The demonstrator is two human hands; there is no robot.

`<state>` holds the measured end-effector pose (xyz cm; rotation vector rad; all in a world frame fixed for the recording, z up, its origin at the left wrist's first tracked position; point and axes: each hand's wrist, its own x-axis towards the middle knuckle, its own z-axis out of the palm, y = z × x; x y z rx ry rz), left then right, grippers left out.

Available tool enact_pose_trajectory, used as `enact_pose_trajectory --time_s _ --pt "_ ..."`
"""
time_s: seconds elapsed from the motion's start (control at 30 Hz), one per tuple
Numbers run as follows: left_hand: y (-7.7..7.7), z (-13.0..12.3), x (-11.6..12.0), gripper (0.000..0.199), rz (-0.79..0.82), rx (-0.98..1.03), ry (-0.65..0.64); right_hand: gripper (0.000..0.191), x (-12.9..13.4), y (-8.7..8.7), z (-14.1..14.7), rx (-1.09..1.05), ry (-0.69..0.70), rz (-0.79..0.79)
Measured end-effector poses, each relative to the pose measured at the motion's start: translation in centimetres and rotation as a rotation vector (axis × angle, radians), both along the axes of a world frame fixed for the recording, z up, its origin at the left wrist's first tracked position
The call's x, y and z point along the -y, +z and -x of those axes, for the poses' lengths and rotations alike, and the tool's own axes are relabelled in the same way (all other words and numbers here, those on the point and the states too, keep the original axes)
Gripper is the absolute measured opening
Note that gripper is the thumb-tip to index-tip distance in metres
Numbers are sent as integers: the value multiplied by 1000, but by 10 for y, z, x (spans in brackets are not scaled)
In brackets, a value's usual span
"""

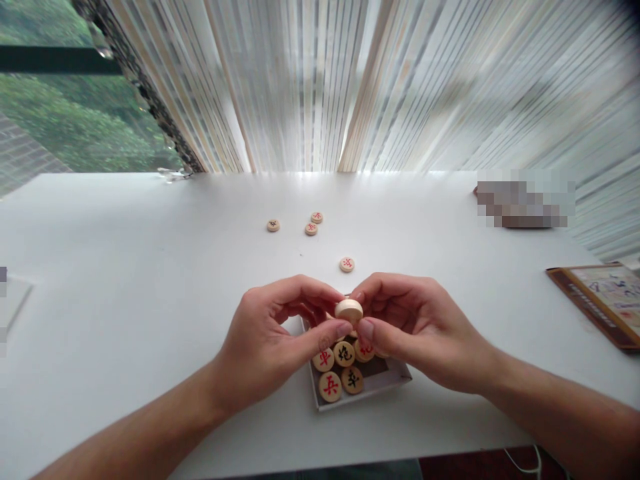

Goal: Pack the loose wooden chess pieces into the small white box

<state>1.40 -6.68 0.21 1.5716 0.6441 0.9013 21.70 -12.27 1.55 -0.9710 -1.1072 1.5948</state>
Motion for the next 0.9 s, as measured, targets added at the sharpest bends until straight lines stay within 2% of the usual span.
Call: enact_pose_trajectory --time_s 0.2,0.47,0.9 --pt "0 0 0 24 22 -2 14 22 -2 0 -3 25 -3 -25" --pt "3 -1 -1 14 -56 -45 45 28 -4 1 -4 112 -27 -78" --pt "5 1 0 8 -33 -82 11 37 -5 -3 -8 172 -10 -36"
